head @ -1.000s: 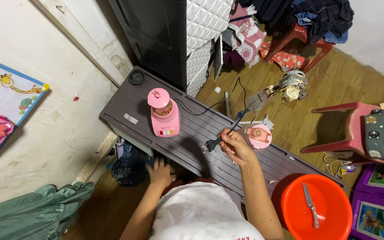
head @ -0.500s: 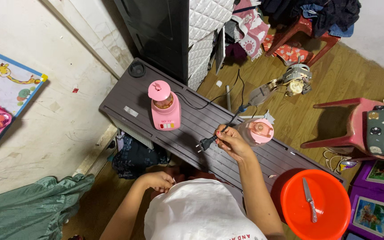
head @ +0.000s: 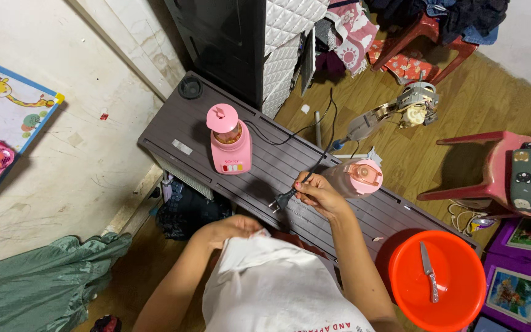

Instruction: The person tears open a small packet and empties its contents into a blender cup, pours water from a plastic bottle into the cup, attaches the cup to a pink blender base, untangles the power cord, plugs it into a wall socket, and repeatedly presses the blender button to blend the mixture.

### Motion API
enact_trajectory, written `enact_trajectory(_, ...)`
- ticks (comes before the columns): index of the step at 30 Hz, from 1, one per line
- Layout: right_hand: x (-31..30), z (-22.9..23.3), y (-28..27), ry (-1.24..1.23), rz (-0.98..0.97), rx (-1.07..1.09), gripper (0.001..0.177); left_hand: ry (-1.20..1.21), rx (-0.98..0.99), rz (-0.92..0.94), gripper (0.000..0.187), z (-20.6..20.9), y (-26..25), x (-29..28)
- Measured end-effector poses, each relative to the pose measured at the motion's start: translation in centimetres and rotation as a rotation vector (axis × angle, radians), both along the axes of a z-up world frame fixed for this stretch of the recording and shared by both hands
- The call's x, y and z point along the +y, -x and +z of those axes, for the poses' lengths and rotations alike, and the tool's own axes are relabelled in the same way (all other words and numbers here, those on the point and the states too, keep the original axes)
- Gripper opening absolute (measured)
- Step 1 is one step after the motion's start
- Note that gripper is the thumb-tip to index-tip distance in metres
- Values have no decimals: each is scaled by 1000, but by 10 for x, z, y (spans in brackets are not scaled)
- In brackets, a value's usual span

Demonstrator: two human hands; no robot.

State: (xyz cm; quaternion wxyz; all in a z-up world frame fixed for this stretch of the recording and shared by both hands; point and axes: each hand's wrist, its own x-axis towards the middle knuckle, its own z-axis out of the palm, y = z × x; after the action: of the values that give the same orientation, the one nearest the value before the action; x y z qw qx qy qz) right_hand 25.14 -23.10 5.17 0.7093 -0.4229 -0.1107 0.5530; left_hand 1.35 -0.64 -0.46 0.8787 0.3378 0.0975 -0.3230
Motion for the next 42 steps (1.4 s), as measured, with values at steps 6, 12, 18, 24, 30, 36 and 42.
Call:
enact_trajectory(6,2,-15,1,58,7,31,10,107,160,635,53,11,-16,-32)
enact_trajectory(12,5,-19,10,153,-11,5,9,-11,127,639,65,29,-23,-43)
enact_trajectory(18,11,-16,19,164,-53,-60,16,-96,133,610,66,21,-27,-38)
enact_trajectory(24,19,-17,24,164,-80,-35,19,42,106,639,60,5,-27,-42)
enact_trajectory(30,21,-17,25,154,-22,-70,17,82,131,672,59,12,-25,-41)
enact_trajectory(36,17,-8,24,198,41,-127,12,-82,92,561,58,25,-23,-33)
enact_trajectory(42,25,-3,37,227,5,-170,12,-156,105,498,56,21,-26,-30)
